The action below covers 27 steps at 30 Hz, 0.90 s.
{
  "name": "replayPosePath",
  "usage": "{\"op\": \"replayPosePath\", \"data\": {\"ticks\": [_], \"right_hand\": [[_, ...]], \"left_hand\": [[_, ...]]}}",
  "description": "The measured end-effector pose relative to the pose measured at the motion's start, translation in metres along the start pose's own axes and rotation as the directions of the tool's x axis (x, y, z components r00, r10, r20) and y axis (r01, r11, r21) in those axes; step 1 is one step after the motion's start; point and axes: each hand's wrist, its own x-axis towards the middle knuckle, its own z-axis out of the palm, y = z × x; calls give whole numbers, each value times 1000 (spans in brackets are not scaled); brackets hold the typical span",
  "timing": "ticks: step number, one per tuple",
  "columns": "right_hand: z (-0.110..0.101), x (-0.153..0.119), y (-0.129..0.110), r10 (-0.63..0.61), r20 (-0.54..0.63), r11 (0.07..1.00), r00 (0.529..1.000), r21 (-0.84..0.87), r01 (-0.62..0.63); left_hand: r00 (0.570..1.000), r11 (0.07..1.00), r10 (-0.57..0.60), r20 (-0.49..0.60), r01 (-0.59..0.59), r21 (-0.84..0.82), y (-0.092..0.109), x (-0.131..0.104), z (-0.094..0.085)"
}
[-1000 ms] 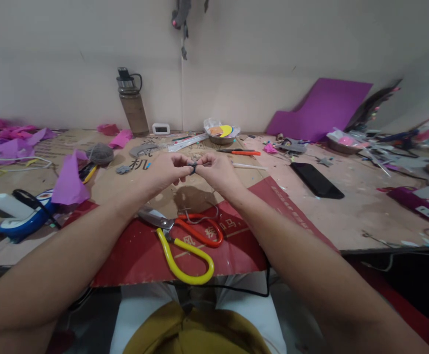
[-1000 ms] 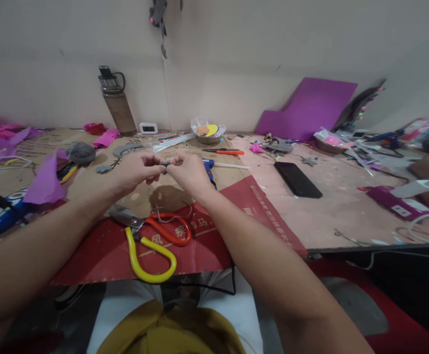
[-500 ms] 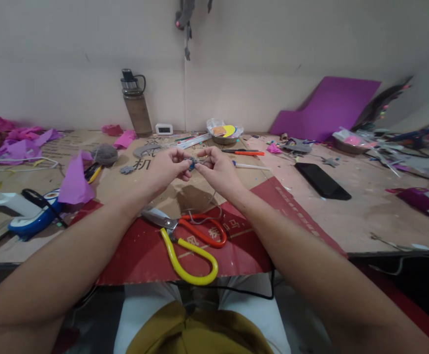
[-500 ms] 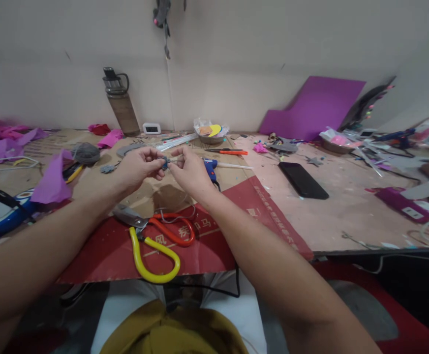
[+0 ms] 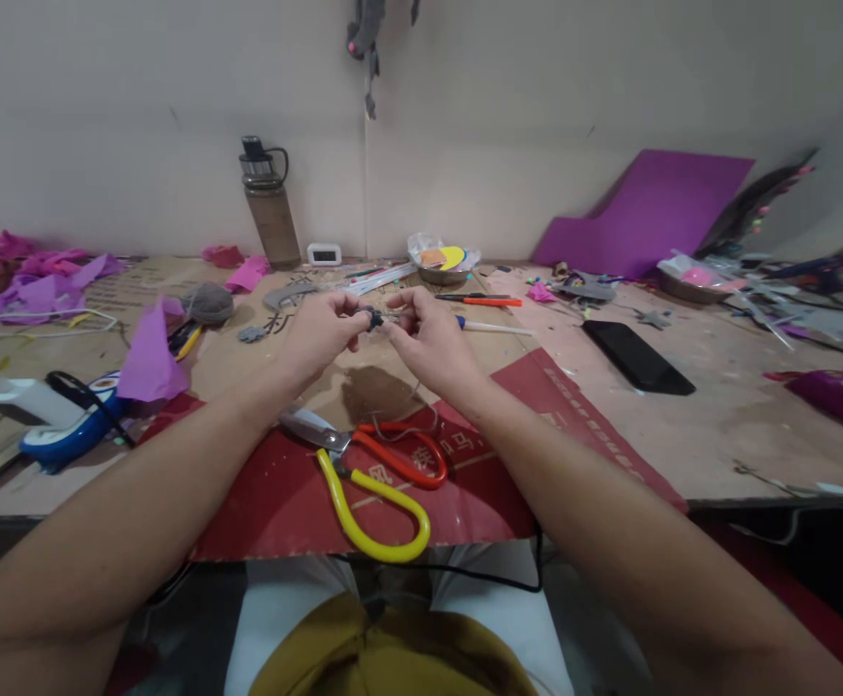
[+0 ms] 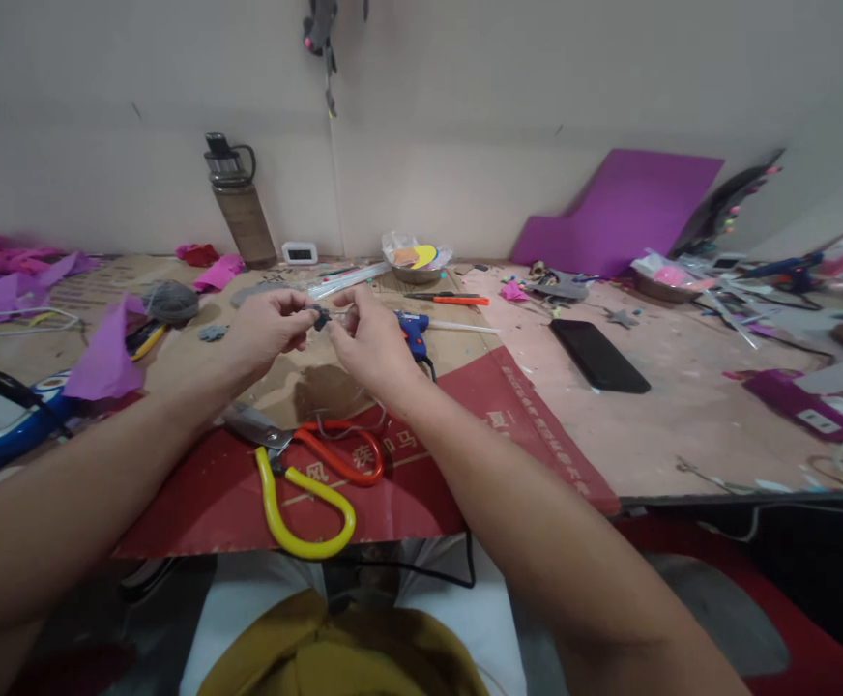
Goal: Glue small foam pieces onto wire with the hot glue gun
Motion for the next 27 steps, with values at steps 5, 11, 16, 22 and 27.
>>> {"op": "replayPosePath", "data": {"ticks": [5,11,16,22,27], "right_hand": [[2,-3,-4,3,-26,998,1000,-60,-4],[9,-2,4,38,8,999,999,16,-39],[11,0,17,44,125,999,991,20,-47],[-1,4,11,254,303,844,919,395,-363],[-26,9,1,245,326,682,913,611,-401]], "left_hand": [[995,998,-14,-95,8,-61,-4,3,-1],[995,947,-88,-47,69,-315,-4,2,5],[985,894,-173,14,163,-418,-4,3,5],[978,922,-186,-92,141,-362,-23,19,-11],[920,879,-285,-271,138,-457,-41,42,-36]]}}
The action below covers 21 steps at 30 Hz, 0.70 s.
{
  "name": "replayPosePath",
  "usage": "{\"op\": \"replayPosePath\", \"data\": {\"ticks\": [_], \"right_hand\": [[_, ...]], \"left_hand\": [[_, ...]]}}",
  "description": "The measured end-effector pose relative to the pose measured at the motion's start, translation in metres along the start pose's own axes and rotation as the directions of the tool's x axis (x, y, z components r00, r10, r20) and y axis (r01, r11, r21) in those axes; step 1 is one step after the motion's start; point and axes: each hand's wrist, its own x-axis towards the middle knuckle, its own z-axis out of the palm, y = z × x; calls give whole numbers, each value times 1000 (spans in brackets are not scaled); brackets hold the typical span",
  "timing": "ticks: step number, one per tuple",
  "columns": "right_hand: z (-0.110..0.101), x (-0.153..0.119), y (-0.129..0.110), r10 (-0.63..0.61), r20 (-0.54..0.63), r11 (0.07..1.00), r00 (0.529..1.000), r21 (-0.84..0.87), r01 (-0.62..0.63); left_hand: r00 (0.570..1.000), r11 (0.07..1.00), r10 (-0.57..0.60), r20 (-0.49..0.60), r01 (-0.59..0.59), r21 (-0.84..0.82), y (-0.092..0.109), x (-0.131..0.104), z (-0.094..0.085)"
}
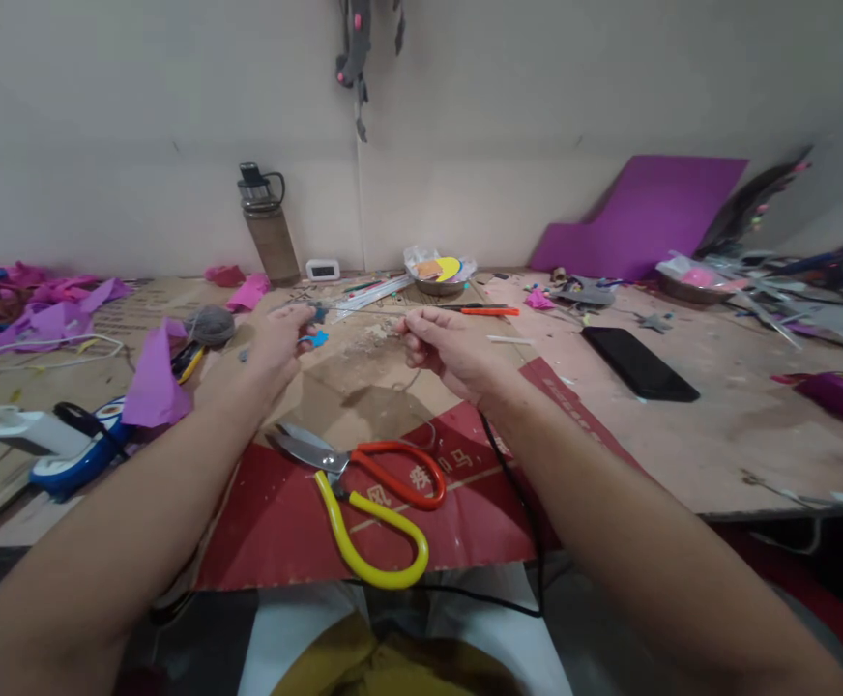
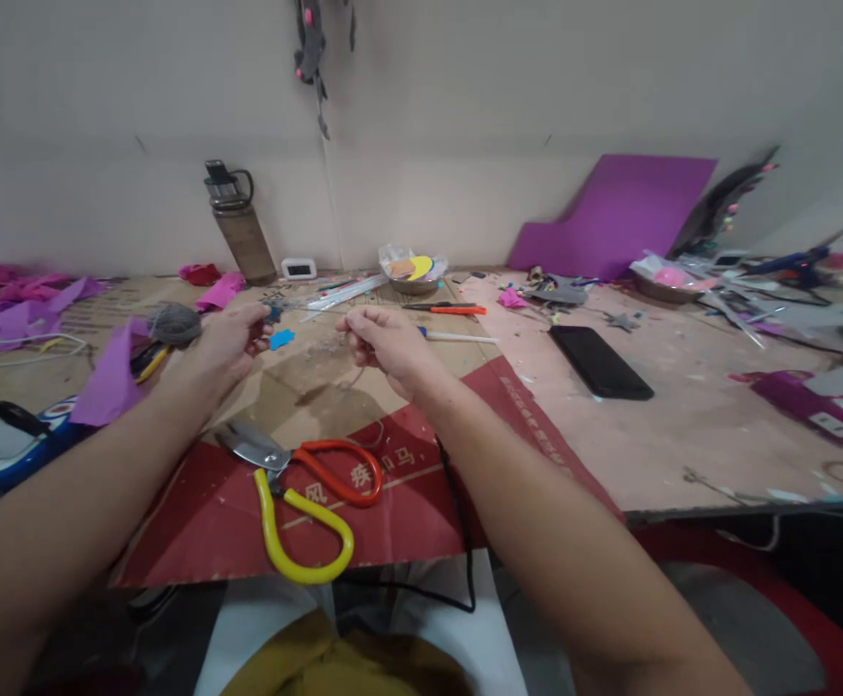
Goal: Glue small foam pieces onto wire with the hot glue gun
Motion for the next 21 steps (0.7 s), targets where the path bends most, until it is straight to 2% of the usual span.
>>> {"op": "replayPosePath", "data": {"ticks": [3,5,10,15,17,18,20,21], "right_hand": [[-6,-3,-12,-40,4,998,999,58,40],[-9,-5,-18,-74,-3,995,997,72,74],[-12,-11,-33,-129,-22,988,991,84,130],[-19,-21,-48,-203,-8,977,979,63,203],[-24,-26,-54,-206,80,978,975,-22,208],[-25,-28,-55,-173,172,975,970,-108,193],[-26,-30,-55,-16,381,922,924,-353,161],[-25,-28,-52,75,438,859,896,-485,165]], "left_hand": [[989,998,-19,-148,9,-64,7,14,-10],[978,994,-46,-205,23,-111,11,19,-16],[976,976,-75,-206,30,-213,16,26,-27],[958,962,-108,-264,34,-272,20,31,-35],[961,959,-111,-252,37,-282,22,30,-35],[966,957,-110,-235,39,-286,23,29,-34],[978,957,-100,-181,45,-287,24,23,-28],[984,958,-89,-153,43,-285,23,19,-24]]}}
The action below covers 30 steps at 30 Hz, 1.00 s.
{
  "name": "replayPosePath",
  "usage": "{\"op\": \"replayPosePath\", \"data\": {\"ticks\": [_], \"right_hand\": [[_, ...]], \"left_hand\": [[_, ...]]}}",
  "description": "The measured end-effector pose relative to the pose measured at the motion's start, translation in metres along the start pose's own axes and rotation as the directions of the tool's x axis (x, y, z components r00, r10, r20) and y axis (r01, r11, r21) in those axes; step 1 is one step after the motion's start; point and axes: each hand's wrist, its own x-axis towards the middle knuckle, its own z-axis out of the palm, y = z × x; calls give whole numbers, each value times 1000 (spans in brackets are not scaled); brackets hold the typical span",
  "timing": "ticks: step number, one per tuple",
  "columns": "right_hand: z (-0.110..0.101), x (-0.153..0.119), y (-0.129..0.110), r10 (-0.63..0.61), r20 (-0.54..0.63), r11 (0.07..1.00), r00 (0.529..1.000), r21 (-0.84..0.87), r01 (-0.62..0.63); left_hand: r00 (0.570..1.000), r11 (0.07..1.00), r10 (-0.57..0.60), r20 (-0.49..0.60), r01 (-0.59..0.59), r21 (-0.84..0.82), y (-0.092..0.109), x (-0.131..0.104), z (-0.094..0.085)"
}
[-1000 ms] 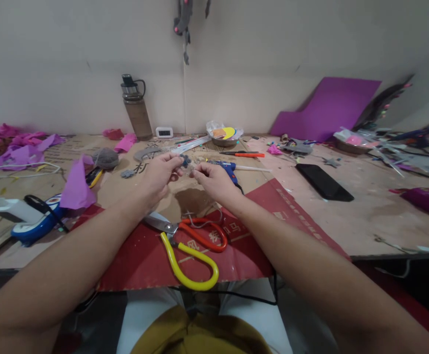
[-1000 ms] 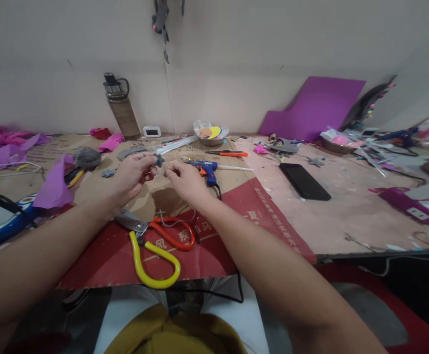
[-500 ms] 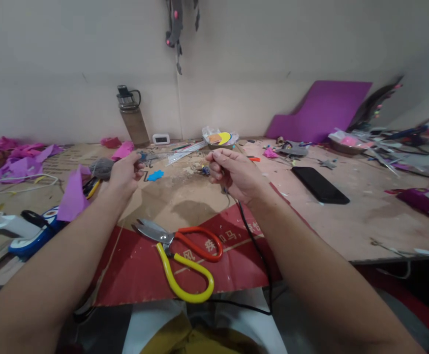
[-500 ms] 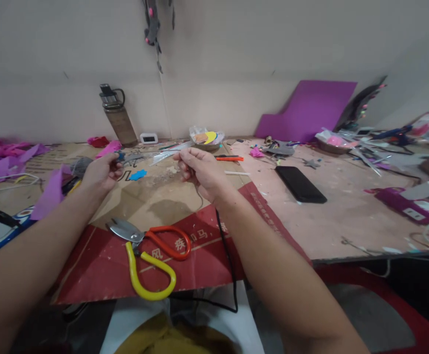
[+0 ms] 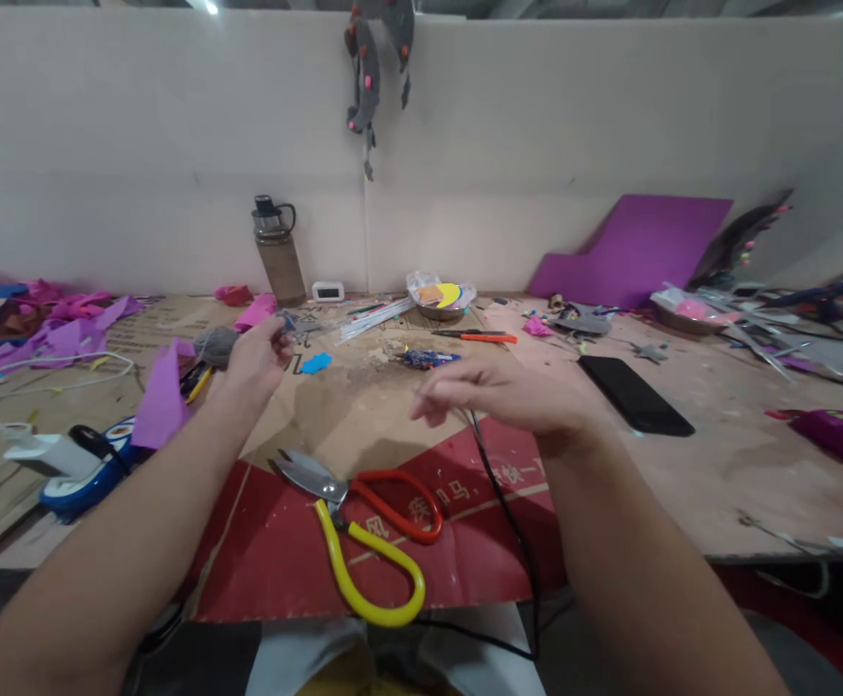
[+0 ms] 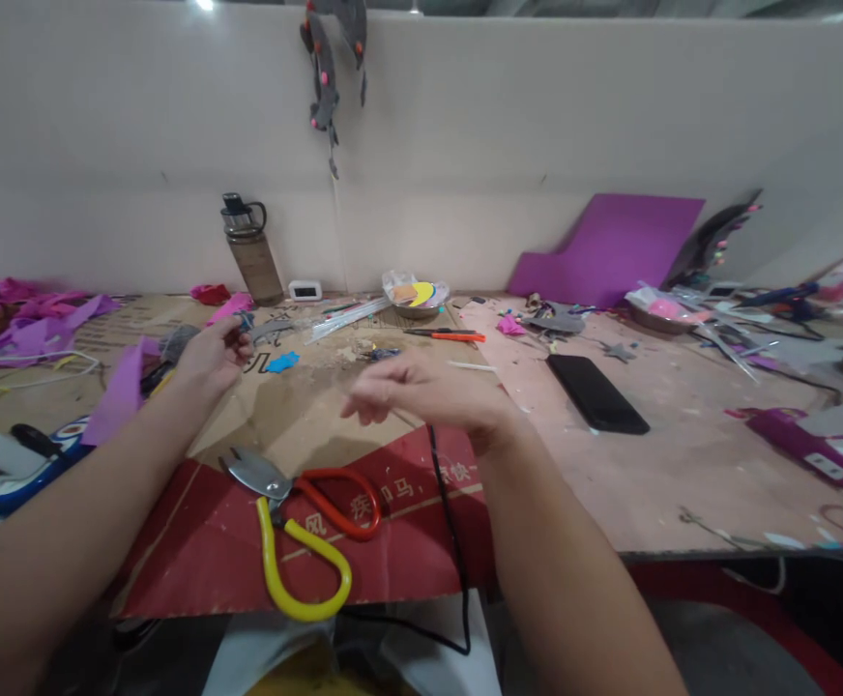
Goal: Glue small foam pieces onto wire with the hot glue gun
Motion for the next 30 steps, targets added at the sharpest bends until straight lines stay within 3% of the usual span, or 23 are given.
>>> {"op": "replayPosePath", "data": {"ticks": [1,2,4,6,9,15,20,26,30], "right_hand": [[3,3,3,48,45,991,998,-125,-42],[6,8,7,69,3,973,998,-222,-66],[15,18,17,15,-240,943,971,-318,-93],[25,28,28,-58,-466,969,883,-238,-61],[37,37,38,-49,-609,993,792,-112,-25],[57,47,41,-20,-621,994,784,72,83],[58,49,44,-22,-618,981,786,139,136],[51,49,41,93,-626,941,774,310,138],[50,50,43,159,-620,921,768,373,110]], "left_hand": [[999,1000,-2,40,2,7,-2,-6,4],[997,1000,0,73,-1,12,-5,-13,8],[975,998,33,218,-43,41,-11,-28,16],[941,996,36,337,-62,68,-17,-44,24],[914,997,-23,404,-11,80,-22,-63,32],[899,984,-28,436,-52,172,-29,-84,37],[867,943,-37,497,-134,304,-32,-98,38],[803,972,-202,560,96,213,-26,-101,39],[781,967,-236,578,130,219,-25,-97,37]]}}
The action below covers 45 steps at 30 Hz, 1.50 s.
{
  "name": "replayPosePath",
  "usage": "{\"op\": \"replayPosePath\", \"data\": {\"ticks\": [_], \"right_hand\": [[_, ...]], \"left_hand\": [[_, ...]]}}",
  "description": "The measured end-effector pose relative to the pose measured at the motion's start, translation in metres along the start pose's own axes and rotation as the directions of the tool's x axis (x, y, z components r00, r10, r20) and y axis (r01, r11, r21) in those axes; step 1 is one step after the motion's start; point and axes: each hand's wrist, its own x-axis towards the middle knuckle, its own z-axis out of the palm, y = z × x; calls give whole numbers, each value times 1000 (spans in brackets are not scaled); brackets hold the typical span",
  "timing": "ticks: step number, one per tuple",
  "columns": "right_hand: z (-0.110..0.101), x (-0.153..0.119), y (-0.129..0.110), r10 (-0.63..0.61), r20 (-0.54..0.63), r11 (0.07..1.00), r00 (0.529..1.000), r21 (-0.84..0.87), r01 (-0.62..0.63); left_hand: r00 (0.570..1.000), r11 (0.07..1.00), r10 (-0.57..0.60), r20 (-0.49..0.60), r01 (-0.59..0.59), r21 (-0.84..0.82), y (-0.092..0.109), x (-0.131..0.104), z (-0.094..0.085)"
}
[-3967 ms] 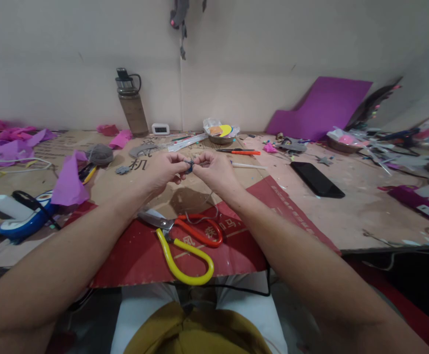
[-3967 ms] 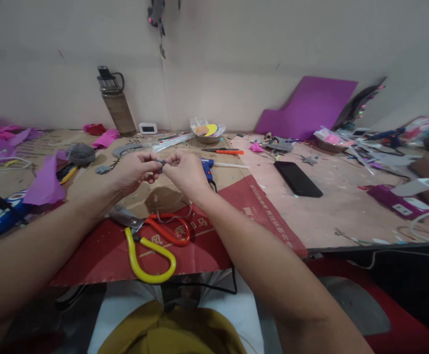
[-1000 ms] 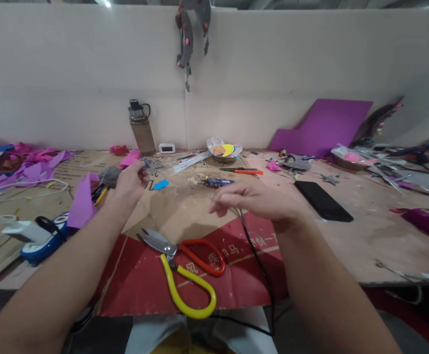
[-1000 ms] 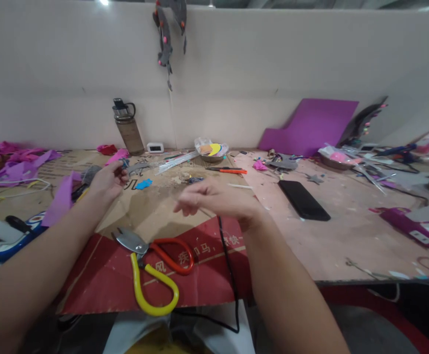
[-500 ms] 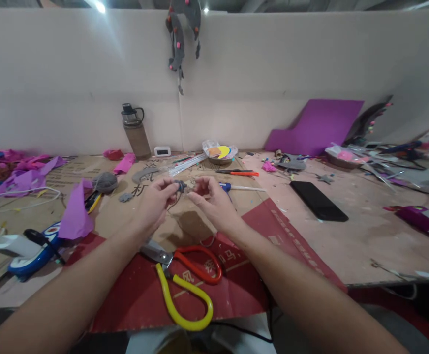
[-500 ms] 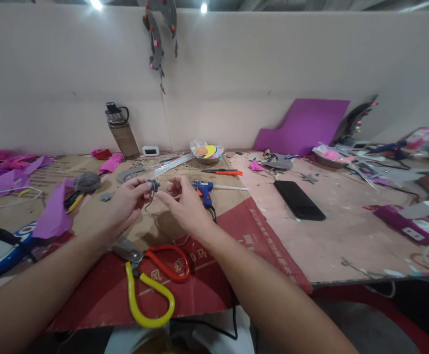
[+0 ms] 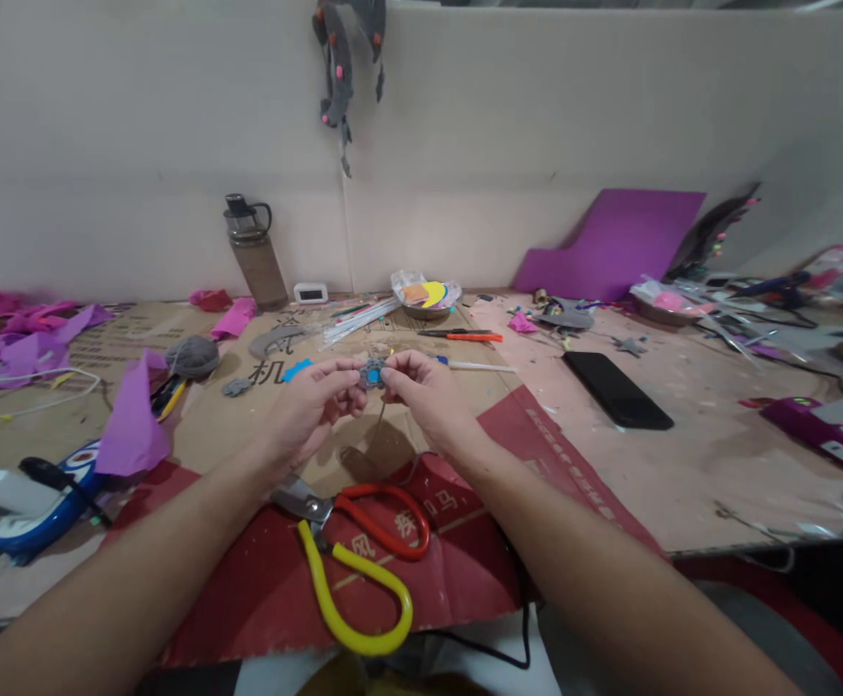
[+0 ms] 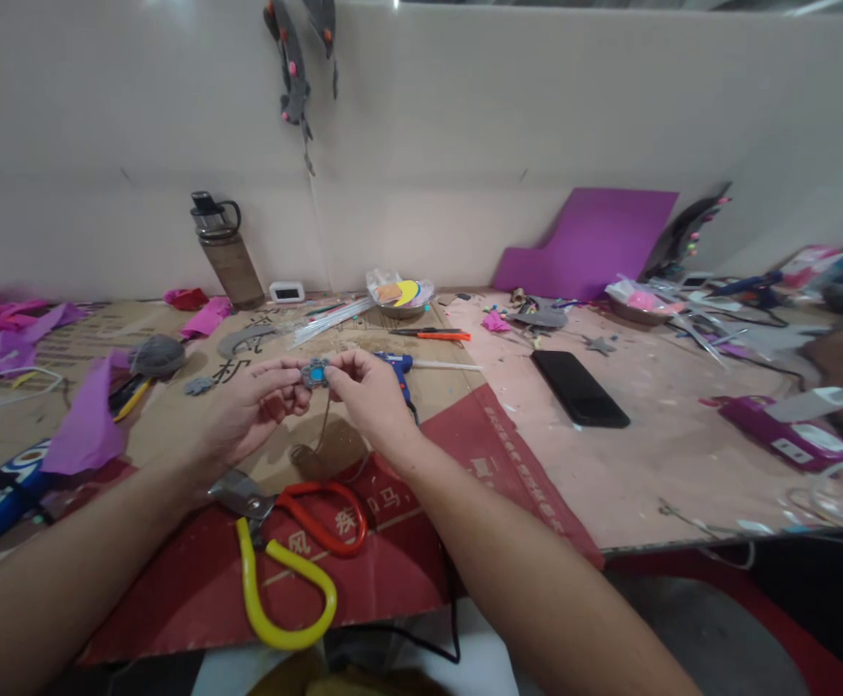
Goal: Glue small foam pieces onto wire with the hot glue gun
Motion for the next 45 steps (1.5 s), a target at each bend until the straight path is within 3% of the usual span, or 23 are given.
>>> {"op": "replayPosePath", "data": {"ticks": [7,14,17,20,25,37,42,45], "right_hand": [[1,0,4,9,16,995,1000,-104,-7],[11,-12,1,112,105,991,988,59,-119],[12,-15,4,147,153,986,977,-98,-133],[11,-19,4,68,171,939,983,-345,-5],[13,-24,2,-26,237,793,971,-586,165],[23,-24,11,125,286,469,950,-861,198],[12,-20,0,66,364,486,929,-825,289],[-3,-13,-12,-8,316,561,949,-784,266]], "left_hand": [[999,984,0,-45,8,180,-2,-1,1],[982,945,140,-129,-93,315,-4,5,-5],[967,927,197,-161,-130,353,-3,6,-8],[958,915,211,-192,-124,384,-2,7,-9],[958,948,163,-234,-87,305,-2,9,-9],[974,998,-35,-226,45,42,-2,5,-2],[974,1000,-10,-227,9,-5,-2,7,-4],[966,998,55,-252,-51,21,-1,11,-10]]}}
